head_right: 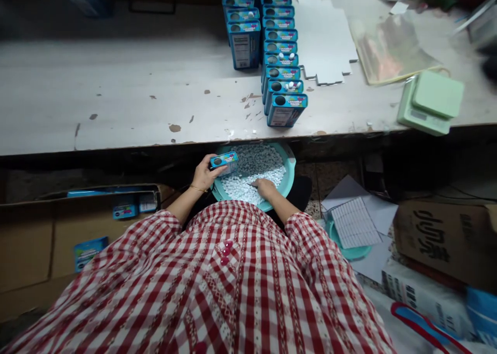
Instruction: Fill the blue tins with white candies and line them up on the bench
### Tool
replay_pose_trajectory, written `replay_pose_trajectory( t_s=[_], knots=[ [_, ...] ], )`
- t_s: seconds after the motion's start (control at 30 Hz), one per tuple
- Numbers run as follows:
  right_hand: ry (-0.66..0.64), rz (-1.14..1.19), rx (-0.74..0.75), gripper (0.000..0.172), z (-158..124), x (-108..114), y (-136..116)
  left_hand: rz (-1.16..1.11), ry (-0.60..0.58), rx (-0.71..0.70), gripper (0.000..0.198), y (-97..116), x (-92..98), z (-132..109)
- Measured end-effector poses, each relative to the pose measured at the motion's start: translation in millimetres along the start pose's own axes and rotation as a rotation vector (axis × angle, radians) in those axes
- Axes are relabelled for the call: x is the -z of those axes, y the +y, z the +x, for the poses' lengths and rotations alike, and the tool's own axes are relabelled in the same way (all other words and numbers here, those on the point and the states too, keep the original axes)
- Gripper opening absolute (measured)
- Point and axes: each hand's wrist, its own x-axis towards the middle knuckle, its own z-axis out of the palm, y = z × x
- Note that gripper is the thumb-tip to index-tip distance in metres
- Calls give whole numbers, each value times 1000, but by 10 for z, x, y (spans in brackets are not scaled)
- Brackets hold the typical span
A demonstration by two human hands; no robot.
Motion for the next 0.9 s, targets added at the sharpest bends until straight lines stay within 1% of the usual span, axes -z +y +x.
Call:
replay_pose_trajectory(
  t_s=[0.07, 0.13, 0.23, 0.3, 0.33, 0.4, 0.47, 0.57, 0.6, 0.67, 0.77, 0.83, 0.9],
  knots=[
    [-33, 88, 3, 33, -5, 46, 118, -24, 18, 6, 43, -18, 5, 5],
    [-49, 128, -19, 32, -48, 137, 220, -29, 44, -2, 44, -32, 20, 9],
    [0, 268, -35, 34, -209, 361, 282, 7, 50, -31, 44, -28, 23, 1],
    [53, 369, -2, 34, -360, 575, 247, 59, 25, -49, 44, -3, -4, -15],
    [78, 388, 23, 34, -437, 697, 204, 94, 6, -62, 43, 16, -27, -25],
    [122, 328, 61, 34, -570, 944, 68, 177, -37, -101, 40, 62, -82, -45],
    [141, 156, 45, 34, -653, 1166, -131, 259, -80, -151, 38, 110, -140, -60],
    [94, -190, -46, 37, -673, 1388, -499, 346, -134, -210, 35, 166, -212, -73],
    [70, -284, -70, 37, -658, 1429, -627, 363, -149, -225, 34, 178, -230, -76],
    [37, -395, -88, 36, -617, 1475, -871, 392, -177, -244, 34, 195, -259, -79],
    [25, -439, -50, 35, -592, 1512, -1142, 420, -205, -252, 35, 204, -285, -81],
    [28, -451, -25, 36, -636, 1553, -1197, 419, -203, -247, 36, 197, -285, -80],
    [39, -462, -37, 35, -709, 1596, -1104, 392, -179, -233, 35, 178, -261, -79]
  ],
)
